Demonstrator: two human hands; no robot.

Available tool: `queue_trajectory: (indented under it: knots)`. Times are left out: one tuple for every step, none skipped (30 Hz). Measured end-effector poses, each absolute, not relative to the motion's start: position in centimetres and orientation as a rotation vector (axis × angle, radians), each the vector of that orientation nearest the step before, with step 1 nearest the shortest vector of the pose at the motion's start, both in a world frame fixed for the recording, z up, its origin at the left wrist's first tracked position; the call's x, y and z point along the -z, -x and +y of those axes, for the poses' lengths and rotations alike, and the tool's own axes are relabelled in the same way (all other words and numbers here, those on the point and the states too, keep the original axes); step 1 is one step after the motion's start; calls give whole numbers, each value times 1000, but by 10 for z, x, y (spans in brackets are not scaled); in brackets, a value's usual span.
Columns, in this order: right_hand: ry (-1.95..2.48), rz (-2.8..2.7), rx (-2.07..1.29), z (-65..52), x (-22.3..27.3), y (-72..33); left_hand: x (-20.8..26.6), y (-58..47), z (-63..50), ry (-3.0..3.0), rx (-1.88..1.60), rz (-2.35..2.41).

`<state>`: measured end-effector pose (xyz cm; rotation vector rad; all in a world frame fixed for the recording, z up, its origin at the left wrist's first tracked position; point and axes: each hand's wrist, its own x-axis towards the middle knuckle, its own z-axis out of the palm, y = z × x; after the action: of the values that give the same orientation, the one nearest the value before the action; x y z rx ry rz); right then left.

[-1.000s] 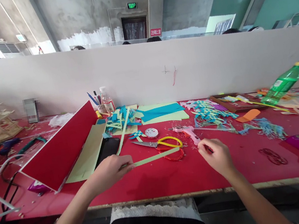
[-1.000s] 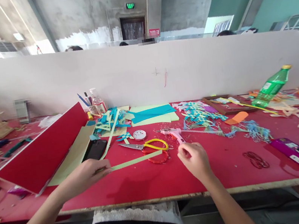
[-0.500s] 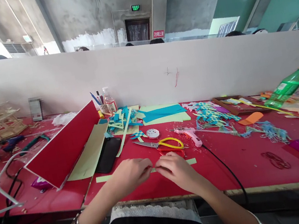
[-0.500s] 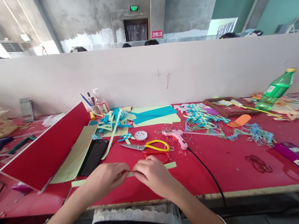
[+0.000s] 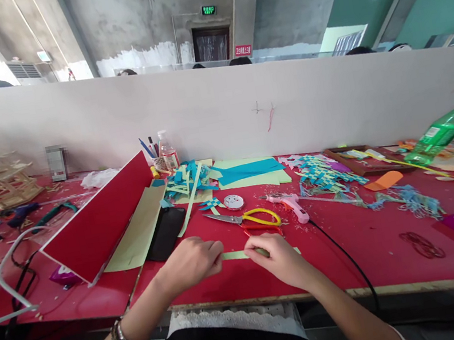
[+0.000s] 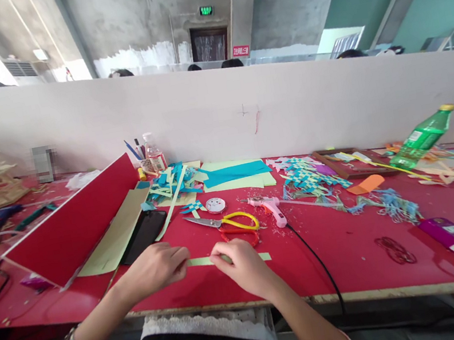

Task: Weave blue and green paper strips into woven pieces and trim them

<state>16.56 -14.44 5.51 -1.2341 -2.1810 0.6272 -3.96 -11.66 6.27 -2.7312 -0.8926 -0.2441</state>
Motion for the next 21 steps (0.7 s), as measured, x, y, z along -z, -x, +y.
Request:
queue_trajectory:
  knots:
    - [1243,-2166,-639,-144,-56,-170,-63,44,-115,2732,245,-916]
    - [1253,-2156,-644,-144,-57,-176,-62,49,-114,2734,242,-931]
    - [1267,-2151,-642,-144,-57,-181,-62,55,-113,2733,237,-938]
    - [1281,-2150,-630,-144,-57,-187,-62,62,-112,2725,229,-948]
    - [1295,-2153,-611,-145,-58,-193,-62,69,-111,2707,218,-966]
    - [1309,-2157,-585,-146,-58,-198,-63,76,-110,2682,204,-993]
    - [1324,-2163,-556,-146,-58,-203,-64,83,-109,2649,184,-1030]
    - [1340,-2168,-525,-147,-57,-207,-65,89,-108,2615,168,-1065]
    - [1354,-2173,-493,-148,-57,-210,-67,93,-108,2581,161,-1099]
    - [1363,-2178,-466,-149,-57,-211,-69,95,-108,2553,175,-1131]
    - [1362,-2187,-443,-149,-57,-210,-72,95,-110,2540,210,-1159]
    - [1347,-2199,-422,-149,-57,-208,-74,91,-112,2543,265,-1186]
    - [1313,-2219,-402,-150,-57,-204,-77,85,-114,2581,329,-1193]
    - [1262,-2247,-382,-150,-58,-199,-79,78,-117,2630,405,-1188]
    - [1200,-2277,-359,-150,-58,-194,-80,68,-120,2690,462,-1153]
    - [1137,-2306,-332,-149,-59,-188,-81,59,-123,2759,492,-1121]
    - [1081,-2329,-302,-149,-60,-183,-80,49,-125,2850,478,-1094]
    - [1040,-2347,-271,-148,-60,-179,-79,41,-127,2928,442,-1075]
    - [1012,-2358,-238,-148,-61,-175,-78,34,-128,2963,402,-1083]
    - [996,-2365,-203,-147,-61,-172,-76,28,-129,2973,381,-1101]
    - [986,-2372,-170,-146,-61,-169,-74,24,-129,2977,372,-1119]
